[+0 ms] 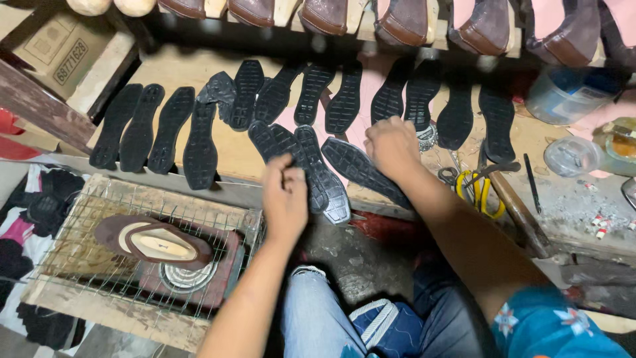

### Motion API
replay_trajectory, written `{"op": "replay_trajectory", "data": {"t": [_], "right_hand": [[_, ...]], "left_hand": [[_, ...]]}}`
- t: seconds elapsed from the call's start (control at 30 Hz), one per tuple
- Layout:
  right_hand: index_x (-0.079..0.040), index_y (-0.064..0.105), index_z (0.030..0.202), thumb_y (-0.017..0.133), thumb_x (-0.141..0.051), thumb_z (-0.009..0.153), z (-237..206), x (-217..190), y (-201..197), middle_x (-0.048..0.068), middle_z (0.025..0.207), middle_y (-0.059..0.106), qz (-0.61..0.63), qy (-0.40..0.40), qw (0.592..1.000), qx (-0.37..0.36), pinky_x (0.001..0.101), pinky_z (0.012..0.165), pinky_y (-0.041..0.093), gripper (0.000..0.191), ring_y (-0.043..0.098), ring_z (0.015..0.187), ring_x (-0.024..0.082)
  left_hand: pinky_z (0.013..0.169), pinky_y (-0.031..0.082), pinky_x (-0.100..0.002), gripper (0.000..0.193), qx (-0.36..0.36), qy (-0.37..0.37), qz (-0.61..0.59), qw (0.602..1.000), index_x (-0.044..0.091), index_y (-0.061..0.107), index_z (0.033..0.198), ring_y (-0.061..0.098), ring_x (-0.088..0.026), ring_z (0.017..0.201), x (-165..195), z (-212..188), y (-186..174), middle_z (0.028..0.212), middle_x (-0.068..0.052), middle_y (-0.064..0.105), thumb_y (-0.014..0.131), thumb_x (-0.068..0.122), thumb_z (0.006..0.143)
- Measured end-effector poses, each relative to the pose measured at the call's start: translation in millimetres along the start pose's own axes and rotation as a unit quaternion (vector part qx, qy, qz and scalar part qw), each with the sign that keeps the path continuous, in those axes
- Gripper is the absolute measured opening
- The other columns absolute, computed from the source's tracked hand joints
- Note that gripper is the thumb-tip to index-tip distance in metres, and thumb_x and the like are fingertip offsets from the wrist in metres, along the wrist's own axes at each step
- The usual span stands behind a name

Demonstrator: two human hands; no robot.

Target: The person works at a low bench in a shoe workshop, handling shoe soles and a brown shoe. They use a hammer and a wooden block to tap and shape a sole, then place the sole into a wire crate. They also pick up and inspect a pink insole and a black sole, pressing them together by hand.

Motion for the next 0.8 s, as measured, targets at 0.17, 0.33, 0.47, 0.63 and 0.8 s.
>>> {"op": "replay_trajectory", "data": {"t": [0.17,0.33,0.47,0.63,0.8], "right_hand": [[-0.014,0.08,0.095,0.068,-0.03,0.082,27,29,20,0.008,0.098,0.074,-0.165,0.008,0.984,-0.065,0.0676,0.109,0.022,0.023,0.062,0.105,0.029],[-0.012,0.077,0.099,0.062,-0.023,0.099,28,30,20,0.01,0.1,0.075,-0.148,0.015,0.987,-0.066,0.0601,0.11,0.034,0.019,0.065,0.105,0.031],[-0.006,0.075,0.11,0.064,-0.015,0.105,23,38,-55,0.016,0.105,0.074,0.009,0.081,0.979,0.186,0.0501,0.087,0.052,0.015,0.068,0.098,0.037],[-0.002,0.069,0.12,0.059,-0.012,0.107,-14,22,-107,0.006,0.102,0.071,0.388,0.196,0.855,0.284,0.0291,0.066,0.061,0.02,0.068,0.082,0.012],[0.006,0.061,0.132,0.054,-0.008,0.114,-94,-87,-152,0.011,0.122,0.067,0.506,0.1,0.812,0.272,0.0283,0.08,0.063,0.023,0.068,0.095,0.013]], "left_hand": [[0.077,0.049,-0.021,0.024,-0.049,-0.035,0.05,0.997,-0.003,0.068,0.116,0.056,-0.009,0.076,22,-91,-13,0.09,-0.004,0.064,0.067,0.003,0.093],[0.074,0.051,-0.022,0.021,-0.045,-0.09,-0.006,0.995,-0.004,0.068,0.116,0.059,-0.006,0.08,-3,-107,-46,0.094,-0.006,0.069,0.063,0.003,0.096],[0.078,0.053,-0.021,0.022,-0.044,-0.084,-0.034,0.995,-0.004,0.067,0.117,0.065,-0.006,0.085,-1,-115,-51,0.095,-0.005,0.07,0.061,0.004,0.097],[0.083,0.054,-0.023,0.026,-0.059,-0.106,-0.091,0.988,-0.005,0.065,0.125,0.068,-0.01,0.092,18,-120,-27,0.102,-0.012,0.073,0.062,0.005,0.101],[0.106,0.05,-0.037,0.067,-0.049,0.018,-0.006,0.999,-0.002,0.041,0.151,0.059,-0.031,0.131,85,-111,-15,0.151,-0.022,0.047,0.069,0.011,0.092]]}}
Point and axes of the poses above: each hand's wrist, its own z-axis towards the middle knuckle, its own y-axis out of the palm, x = y × z, the point moved 8 cm from there along z, towards the middle knuckle
